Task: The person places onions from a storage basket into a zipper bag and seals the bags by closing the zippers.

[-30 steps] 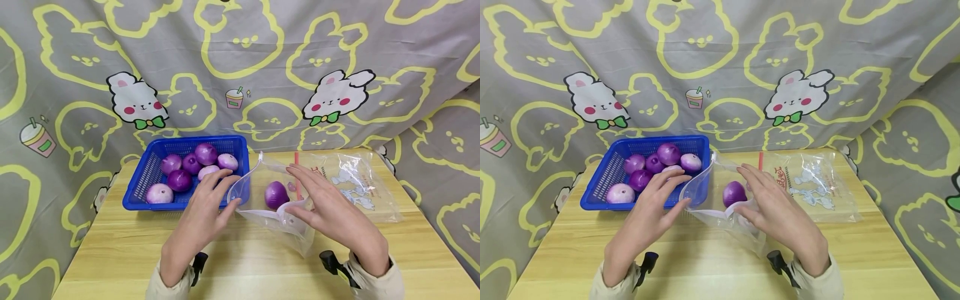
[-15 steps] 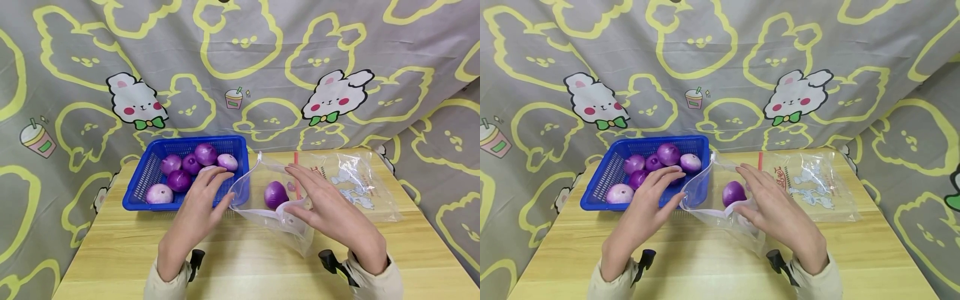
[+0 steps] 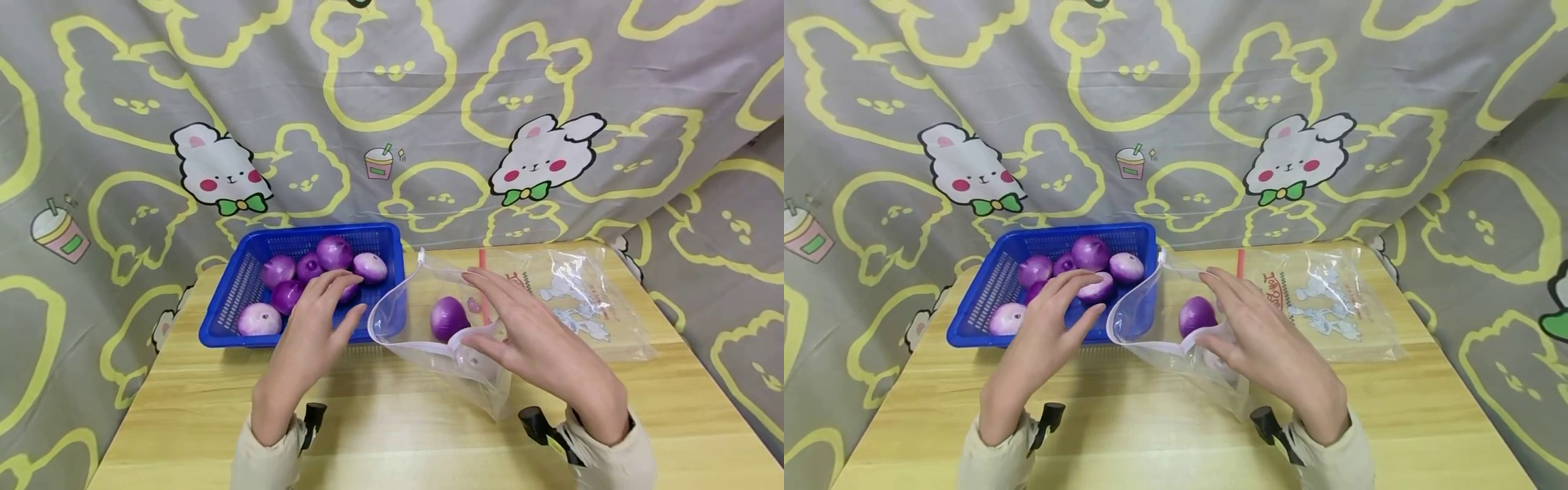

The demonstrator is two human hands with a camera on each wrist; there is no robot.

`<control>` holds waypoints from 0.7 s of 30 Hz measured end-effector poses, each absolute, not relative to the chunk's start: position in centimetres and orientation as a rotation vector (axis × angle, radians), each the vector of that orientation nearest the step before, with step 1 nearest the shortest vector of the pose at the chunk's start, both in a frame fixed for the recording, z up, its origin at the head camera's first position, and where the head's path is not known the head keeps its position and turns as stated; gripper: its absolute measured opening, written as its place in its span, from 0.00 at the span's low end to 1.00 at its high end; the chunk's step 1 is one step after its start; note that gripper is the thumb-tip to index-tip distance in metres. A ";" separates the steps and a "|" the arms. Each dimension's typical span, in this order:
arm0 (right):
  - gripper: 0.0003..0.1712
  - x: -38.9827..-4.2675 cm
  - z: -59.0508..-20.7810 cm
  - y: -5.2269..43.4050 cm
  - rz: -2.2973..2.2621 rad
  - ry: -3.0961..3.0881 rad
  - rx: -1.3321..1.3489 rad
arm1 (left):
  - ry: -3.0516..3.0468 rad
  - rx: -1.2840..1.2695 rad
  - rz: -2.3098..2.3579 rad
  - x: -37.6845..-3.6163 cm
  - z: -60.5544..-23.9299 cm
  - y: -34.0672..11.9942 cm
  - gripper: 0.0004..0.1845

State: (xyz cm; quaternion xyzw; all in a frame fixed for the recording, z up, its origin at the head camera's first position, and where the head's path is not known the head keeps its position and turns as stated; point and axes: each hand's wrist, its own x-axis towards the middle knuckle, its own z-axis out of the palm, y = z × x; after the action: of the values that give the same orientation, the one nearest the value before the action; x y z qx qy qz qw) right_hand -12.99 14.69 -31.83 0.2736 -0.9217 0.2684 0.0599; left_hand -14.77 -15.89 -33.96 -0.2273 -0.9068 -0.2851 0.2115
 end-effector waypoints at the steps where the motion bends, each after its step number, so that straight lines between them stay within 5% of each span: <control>1: 0.44 -13.0 -31.8 14.7 0.816 -2.790 0.831 | -2.518 -0.630 -0.790 -14.9 -34.1 -15.8 0.19; 21: 0.46 -12.8 -31.6 15.6 0.866 -2.825 0.812 | -2.521 -0.528 -0.729 -19.2 -37.9 -15.3 0.16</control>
State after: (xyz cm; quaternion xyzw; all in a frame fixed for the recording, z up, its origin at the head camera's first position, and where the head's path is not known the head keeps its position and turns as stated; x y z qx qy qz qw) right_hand -12.77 15.57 -31.62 0.2646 -0.9213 0.2825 0.0385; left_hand -19.22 -15.26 -37.94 -0.1919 -0.9164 -0.2650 0.2305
